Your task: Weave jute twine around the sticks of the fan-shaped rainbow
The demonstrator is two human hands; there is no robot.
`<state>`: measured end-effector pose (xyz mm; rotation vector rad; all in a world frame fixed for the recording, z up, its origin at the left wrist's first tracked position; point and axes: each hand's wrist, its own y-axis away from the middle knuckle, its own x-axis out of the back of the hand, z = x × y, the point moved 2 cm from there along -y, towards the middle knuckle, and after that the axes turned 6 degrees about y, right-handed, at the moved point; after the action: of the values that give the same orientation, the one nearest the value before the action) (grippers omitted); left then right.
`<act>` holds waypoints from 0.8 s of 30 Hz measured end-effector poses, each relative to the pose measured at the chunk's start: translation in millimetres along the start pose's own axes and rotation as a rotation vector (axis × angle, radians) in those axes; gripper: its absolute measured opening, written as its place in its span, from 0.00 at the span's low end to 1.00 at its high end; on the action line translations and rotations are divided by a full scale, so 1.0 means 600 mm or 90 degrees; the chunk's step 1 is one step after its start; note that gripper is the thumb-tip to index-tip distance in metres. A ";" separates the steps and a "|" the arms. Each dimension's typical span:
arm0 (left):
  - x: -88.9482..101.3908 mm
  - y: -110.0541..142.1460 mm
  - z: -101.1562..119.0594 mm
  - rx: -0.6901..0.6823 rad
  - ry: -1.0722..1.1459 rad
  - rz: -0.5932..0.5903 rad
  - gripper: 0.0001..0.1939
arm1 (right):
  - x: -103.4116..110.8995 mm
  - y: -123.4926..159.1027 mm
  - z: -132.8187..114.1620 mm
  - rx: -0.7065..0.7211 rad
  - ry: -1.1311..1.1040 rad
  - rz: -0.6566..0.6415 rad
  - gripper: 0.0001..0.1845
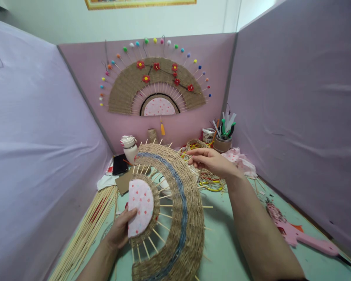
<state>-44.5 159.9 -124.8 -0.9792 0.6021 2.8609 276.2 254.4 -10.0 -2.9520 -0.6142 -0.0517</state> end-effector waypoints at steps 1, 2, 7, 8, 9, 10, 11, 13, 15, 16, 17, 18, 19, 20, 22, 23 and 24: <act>0.001 0.000 0.000 0.001 0.002 0.007 0.15 | 0.000 0.000 0.001 0.001 -0.011 -0.001 0.14; 0.002 0.000 -0.001 0.002 0.006 0.015 0.15 | 0.001 -0.001 0.003 0.000 -0.016 -0.002 0.15; -0.003 -0.002 -0.004 -0.009 0.021 0.016 0.16 | 0.000 -0.011 0.013 -0.015 -0.012 0.012 0.10; -0.005 -0.002 -0.005 -0.012 0.022 0.011 0.16 | -0.002 -0.012 0.013 -0.020 -0.009 0.017 0.09; -0.005 -0.002 -0.005 -0.015 0.024 0.007 0.16 | -0.005 -0.013 0.013 -0.025 -0.007 0.022 0.08; -0.005 -0.003 -0.006 -0.016 0.028 0.004 0.15 | -0.008 -0.014 0.013 -0.031 -0.007 0.025 0.08; -0.004 -0.004 -0.006 -0.017 0.033 0.000 0.13 | -0.013 -0.015 0.012 -0.038 -0.009 0.027 0.07; 0.001 -0.005 -0.007 -0.012 0.049 -0.015 0.10 | -0.024 -0.016 0.009 -0.047 -0.013 0.018 0.07; 0.008 -0.006 -0.006 -0.010 0.064 -0.032 0.07 | -0.037 -0.016 0.007 -0.048 -0.011 -0.005 0.06; 0.012 -0.007 -0.005 -0.011 0.068 -0.037 0.07 | -0.043 -0.016 0.006 -0.048 -0.007 -0.019 0.06; 0.015 -0.007 -0.005 -0.015 0.070 -0.041 0.06 | -0.048 -0.016 0.006 -0.049 -0.003 -0.034 0.06; 0.018 -0.007 -0.004 -0.019 0.072 -0.044 0.06 | -0.053 -0.015 0.006 -0.051 -0.001 -0.046 0.06; 0.020 -0.007 -0.003 -0.023 0.073 -0.049 0.07 | -0.057 -0.015 0.006 -0.057 -0.001 -0.056 0.06; 0.021 -0.007 -0.003 -0.024 0.074 -0.056 0.08 | -0.059 -0.014 0.007 -0.063 -0.005 -0.064 0.06; 0.024 -0.007 -0.002 -0.026 0.078 -0.077 0.09 | -0.060 -0.014 0.008 -0.080 -0.019 -0.061 0.07; 0.026 -0.007 -0.001 -0.027 0.081 -0.092 0.09 | -0.058 -0.015 0.009 -0.091 -0.030 -0.048 0.07; 0.028 -0.007 0.000 -0.028 0.085 -0.110 0.10 | -0.056 -0.016 0.009 -0.102 -0.041 -0.029 0.07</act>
<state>-56.9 162.7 -136.1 -1.1755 0.4407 2.6854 241.6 250.7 -16.5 -3.1046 -0.7183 -0.0117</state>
